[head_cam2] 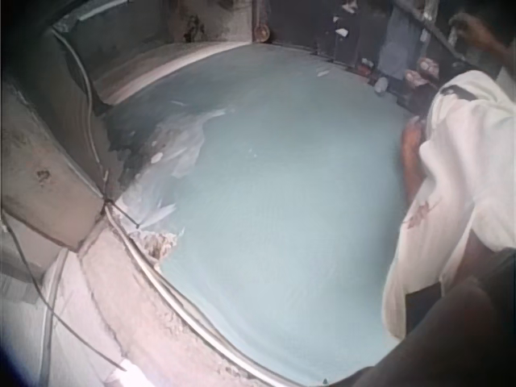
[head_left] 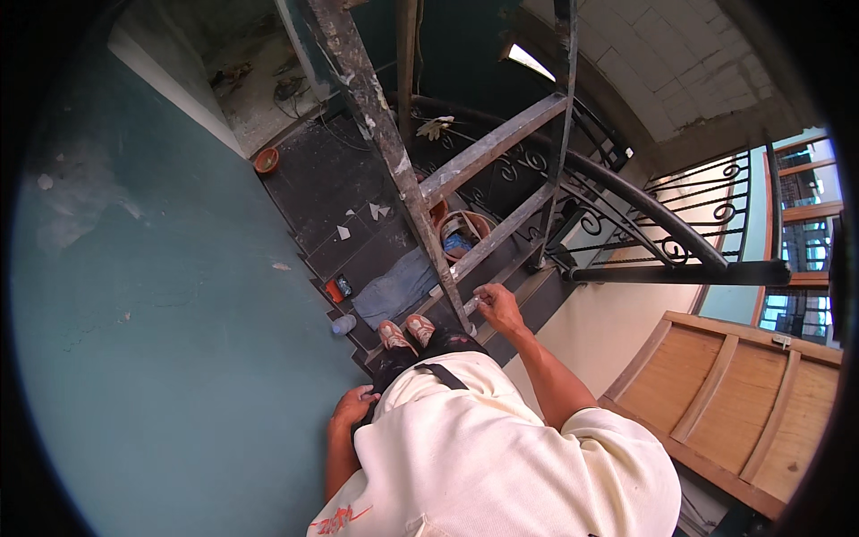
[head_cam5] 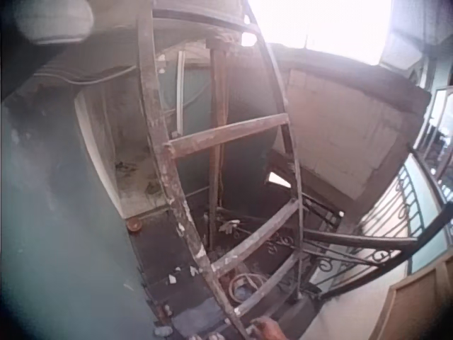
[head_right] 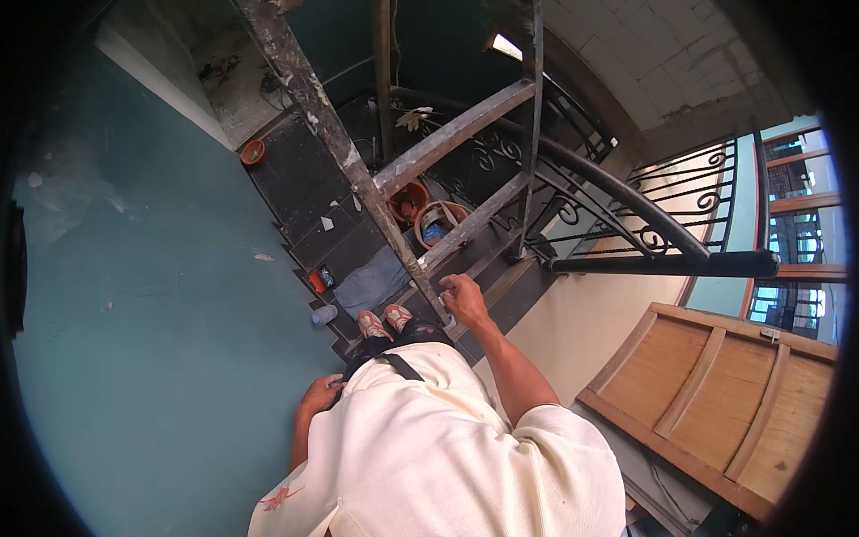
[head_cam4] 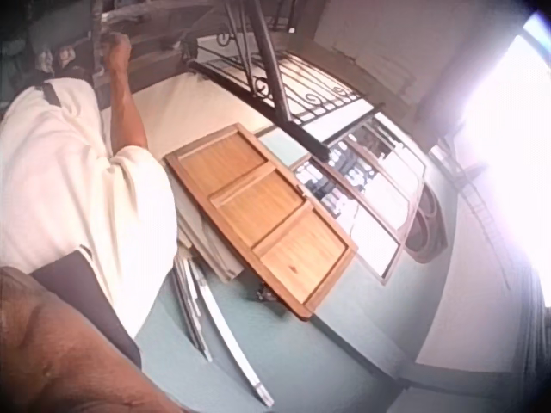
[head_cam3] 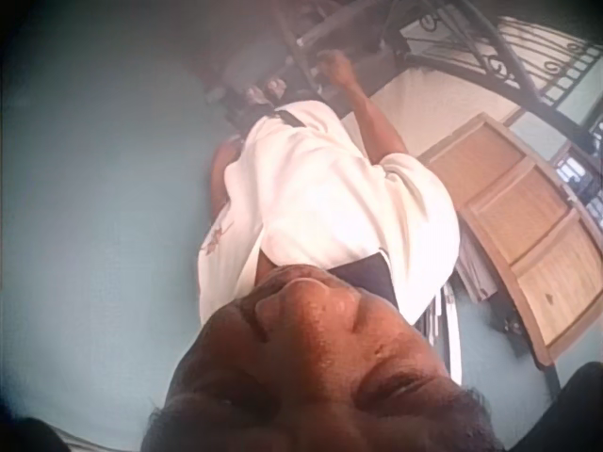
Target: The person walks down a staircase into a cluttered room, picks up long metal strips and a large board, and carries them upstairs. They place the items against a wall and then move a metal ladder. Finally, they pick up a bucket and a small container from the stairs.
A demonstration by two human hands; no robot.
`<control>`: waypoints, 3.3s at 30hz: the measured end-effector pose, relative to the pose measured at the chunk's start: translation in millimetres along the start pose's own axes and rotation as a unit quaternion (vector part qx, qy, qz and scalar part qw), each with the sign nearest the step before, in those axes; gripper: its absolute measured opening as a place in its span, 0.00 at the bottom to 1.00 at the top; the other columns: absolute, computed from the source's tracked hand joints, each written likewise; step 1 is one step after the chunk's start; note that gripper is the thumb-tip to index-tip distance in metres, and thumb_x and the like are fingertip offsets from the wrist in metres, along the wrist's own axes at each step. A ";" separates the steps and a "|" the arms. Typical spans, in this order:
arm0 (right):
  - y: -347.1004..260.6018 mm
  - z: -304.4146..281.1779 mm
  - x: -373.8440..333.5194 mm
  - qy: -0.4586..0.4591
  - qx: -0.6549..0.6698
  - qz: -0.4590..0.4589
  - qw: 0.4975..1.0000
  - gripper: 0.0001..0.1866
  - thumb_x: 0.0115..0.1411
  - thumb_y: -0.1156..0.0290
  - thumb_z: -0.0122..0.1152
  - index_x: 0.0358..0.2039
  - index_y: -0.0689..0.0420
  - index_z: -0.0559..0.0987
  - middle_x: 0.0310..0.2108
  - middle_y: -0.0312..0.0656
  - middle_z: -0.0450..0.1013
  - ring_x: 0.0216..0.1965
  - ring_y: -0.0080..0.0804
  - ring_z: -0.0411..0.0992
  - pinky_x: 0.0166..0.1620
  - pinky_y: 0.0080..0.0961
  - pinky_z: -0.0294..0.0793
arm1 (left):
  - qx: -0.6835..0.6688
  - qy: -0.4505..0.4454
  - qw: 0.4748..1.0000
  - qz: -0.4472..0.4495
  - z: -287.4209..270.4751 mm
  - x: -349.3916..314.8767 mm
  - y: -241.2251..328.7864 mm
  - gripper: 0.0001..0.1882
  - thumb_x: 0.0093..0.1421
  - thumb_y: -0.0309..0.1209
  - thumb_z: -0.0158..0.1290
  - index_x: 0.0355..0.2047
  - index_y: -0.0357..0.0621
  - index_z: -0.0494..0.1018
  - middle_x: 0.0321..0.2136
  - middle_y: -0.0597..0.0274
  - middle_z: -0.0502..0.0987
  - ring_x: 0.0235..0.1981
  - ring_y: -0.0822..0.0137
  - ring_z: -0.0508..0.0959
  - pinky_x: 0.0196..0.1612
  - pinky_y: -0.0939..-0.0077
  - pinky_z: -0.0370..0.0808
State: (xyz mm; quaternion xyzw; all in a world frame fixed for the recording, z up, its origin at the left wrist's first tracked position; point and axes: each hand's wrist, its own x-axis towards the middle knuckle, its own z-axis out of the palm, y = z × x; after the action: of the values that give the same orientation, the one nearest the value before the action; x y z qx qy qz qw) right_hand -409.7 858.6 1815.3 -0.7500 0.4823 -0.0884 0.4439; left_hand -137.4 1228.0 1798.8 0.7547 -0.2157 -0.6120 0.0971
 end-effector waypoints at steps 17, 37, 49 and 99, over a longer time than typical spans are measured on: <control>-35.7 2.7 -56.2 0.050 0.142 0.096 0.984 0.16 0.66 0.65 0.65 0.48 0.63 0.82 0.37 0.45 0.83 0.36 0.30 0.81 0.43 0.29 0.79 | -0.289 0.211 0.836 0.417 -210.1 -47.2 297.4 0.31 0.72 0.48 0.54 0.66 0.40 0.68 0.55 0.54 0.78 0.54 0.63 0.80 0.55 0.68 0.77; -66.4 -19.4 93.6 0.104 0.526 0.135 0.833 0.43 0.64 0.34 0.61 0.68 0.49 0.62 0.55 0.43 0.71 0.51 0.33 0.75 0.46 0.34 0.75 | -0.348 0.182 0.700 0.596 -296.1 -107.8 527.2 0.32 0.65 0.53 0.61 0.61 0.48 0.69 0.48 0.59 0.81 0.47 0.63 0.82 0.49 0.65 0.79; -144.5 -25.2 126.4 0.005 0.699 -0.014 0.715 0.37 0.69 0.40 0.57 0.69 0.48 0.62 0.53 0.44 0.72 0.53 0.42 0.71 0.65 0.53 0.59 | -0.438 0.193 0.673 0.564 -275.2 -111.9 559.4 0.21 0.61 0.42 0.69 0.49 0.46 0.77 0.40 0.67 0.78 0.27 0.72 0.77 0.26 0.74 0.77; -341.6 -69.9 22.8 0.816 -0.073 0.061 0.571 0.42 0.57 0.55 0.78 0.63 0.61 0.66 0.42 0.49 0.80 0.39 0.46 0.83 0.41 0.38 0.81 | -0.062 -0.562 0.610 0.556 42.6 49.4 999.6 0.47 0.70 0.69 0.38 0.68 0.37 0.64 0.62 0.45 0.72 0.62 0.55 0.72 0.64 0.57 0.68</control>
State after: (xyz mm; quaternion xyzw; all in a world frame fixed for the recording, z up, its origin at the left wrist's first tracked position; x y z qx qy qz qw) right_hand -216.7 847.8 2106.4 -0.3589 0.6898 -0.5997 -0.1893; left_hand -377.4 323.3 2155.8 -0.0095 -0.5674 -0.7566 0.3249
